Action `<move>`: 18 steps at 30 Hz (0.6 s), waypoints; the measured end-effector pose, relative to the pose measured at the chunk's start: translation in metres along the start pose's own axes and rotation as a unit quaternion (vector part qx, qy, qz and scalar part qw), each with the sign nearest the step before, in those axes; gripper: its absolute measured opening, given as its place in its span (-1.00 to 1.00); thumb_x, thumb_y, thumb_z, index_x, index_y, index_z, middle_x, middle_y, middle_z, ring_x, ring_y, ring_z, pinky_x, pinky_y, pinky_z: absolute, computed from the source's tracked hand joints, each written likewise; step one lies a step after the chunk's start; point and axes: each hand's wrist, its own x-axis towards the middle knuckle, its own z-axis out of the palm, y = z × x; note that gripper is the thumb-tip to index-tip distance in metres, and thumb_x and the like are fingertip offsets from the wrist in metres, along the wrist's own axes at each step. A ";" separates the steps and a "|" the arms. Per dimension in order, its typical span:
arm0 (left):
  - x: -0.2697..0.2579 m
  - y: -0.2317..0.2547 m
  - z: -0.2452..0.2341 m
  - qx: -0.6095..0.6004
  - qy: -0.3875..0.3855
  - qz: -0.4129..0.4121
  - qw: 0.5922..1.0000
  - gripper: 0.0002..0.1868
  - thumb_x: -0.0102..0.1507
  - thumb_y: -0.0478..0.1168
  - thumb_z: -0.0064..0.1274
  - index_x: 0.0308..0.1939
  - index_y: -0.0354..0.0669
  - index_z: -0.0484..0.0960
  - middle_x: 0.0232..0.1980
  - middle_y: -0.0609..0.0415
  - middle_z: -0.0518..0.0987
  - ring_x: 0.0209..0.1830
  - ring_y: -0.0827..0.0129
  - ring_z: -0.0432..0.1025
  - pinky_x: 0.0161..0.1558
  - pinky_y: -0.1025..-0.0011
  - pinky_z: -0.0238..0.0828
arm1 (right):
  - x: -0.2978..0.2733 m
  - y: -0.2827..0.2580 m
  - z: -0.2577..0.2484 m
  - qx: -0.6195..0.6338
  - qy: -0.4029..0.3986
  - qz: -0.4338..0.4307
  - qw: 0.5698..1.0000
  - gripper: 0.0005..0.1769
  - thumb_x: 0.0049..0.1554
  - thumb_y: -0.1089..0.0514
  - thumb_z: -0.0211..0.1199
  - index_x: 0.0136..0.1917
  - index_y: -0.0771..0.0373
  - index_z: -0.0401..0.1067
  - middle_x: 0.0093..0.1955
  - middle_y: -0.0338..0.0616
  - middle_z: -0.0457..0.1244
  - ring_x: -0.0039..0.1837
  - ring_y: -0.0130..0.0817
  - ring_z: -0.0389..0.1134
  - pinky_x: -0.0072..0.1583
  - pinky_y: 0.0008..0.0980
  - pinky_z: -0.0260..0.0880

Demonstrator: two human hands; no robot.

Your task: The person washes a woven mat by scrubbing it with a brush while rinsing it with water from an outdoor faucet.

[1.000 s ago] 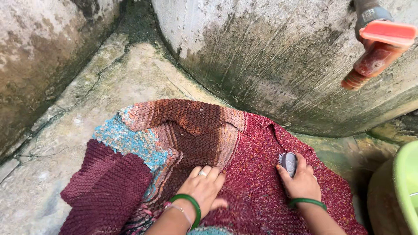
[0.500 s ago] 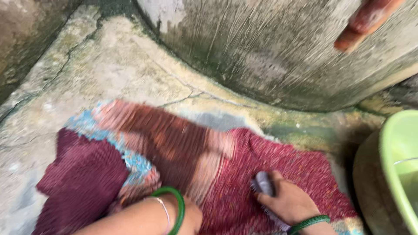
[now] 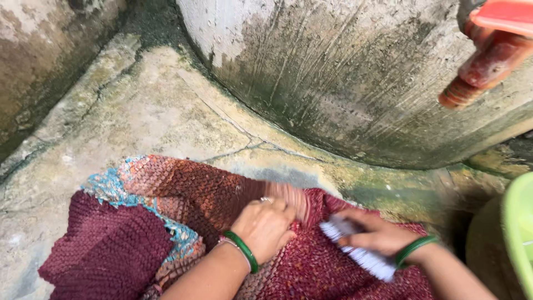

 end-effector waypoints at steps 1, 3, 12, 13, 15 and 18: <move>0.005 -0.005 -0.004 0.008 0.032 -0.030 0.999 -0.25 0.21 -0.02 0.17 0.40 -0.25 0.29 0.28 -0.37 0.36 -0.01 -0.06 0.50 -0.01 0.04 0.46 | 0.001 0.002 -0.015 -0.037 0.011 0.054 0.998 -0.07 -0.04 -0.16 0.35 0.58 -0.15 0.17 0.28 -0.12 0.40 0.13 -0.04 0.48 0.15 -0.10 0.52; 0.023 -0.017 -0.014 0.058 0.087 -0.109 0.988 -0.01 0.22 -0.02 0.16 0.62 -0.26 0.02 0.43 -0.46 0.20 0.04 -0.06 0.46 -0.04 0.11 0.48 | 0.000 0.003 -0.045 -0.321 0.265 -0.022 0.909 -0.15 -0.04 -0.30 0.47 0.39 0.09 0.31 0.35 0.08 0.21 0.24 -0.10 0.35 0.28 -0.20 0.42; 0.006 0.014 0.043 0.128 0.010 0.142 0.981 0.01 0.15 0.31 -0.06 0.55 -0.20 0.16 0.63 -0.38 -0.05 0.65 -0.19 -0.21 0.45 -0.16 -0.40 | 0.007 -0.008 0.035 -0.173 0.445 -0.023 0.878 -0.08 0.01 -0.28 0.34 0.53 0.10 0.20 0.26 0.25 0.15 0.29 0.15 0.32 0.27 0.00 0.41; -0.009 0.012 0.068 0.089 0.151 0.180 0.968 0.06 0.09 0.42 -0.11 0.50 -0.20 0.20 0.58 -0.39 0.05 0.64 -0.23 -0.13 0.45 -0.25 -0.35 | 0.009 -0.016 0.054 -0.175 0.426 -0.017 0.887 -0.08 0.03 -0.28 0.33 0.54 0.08 0.18 0.25 0.27 0.14 0.29 0.14 0.32 0.27 -0.03 0.42; -0.039 -0.002 0.114 0.084 0.261 0.198 0.941 -0.07 0.13 0.36 -0.17 0.44 -0.14 0.29 0.54 -0.34 0.20 0.64 -0.22 -0.02 0.47 -0.31 -0.24 | -0.003 -0.027 0.096 -0.182 0.384 -0.038 0.904 -0.06 0.02 -0.25 0.30 0.56 0.05 0.10 0.22 0.15 0.18 0.28 0.07 0.32 0.28 -0.05 0.40; -0.072 -0.020 0.158 0.146 0.219 0.196 0.945 -0.48 0.38 0.05 -0.19 0.38 -0.01 0.39 0.54 -0.24 0.29 0.63 -0.19 0.03 0.46 -0.32 -0.16 | -0.028 -0.036 0.136 -0.221 0.266 -0.090 0.934 0.08 -0.03 -0.25 0.36 0.65 -0.03 0.01 0.24 0.18 0.17 0.28 0.09 0.27 0.31 -0.02 0.33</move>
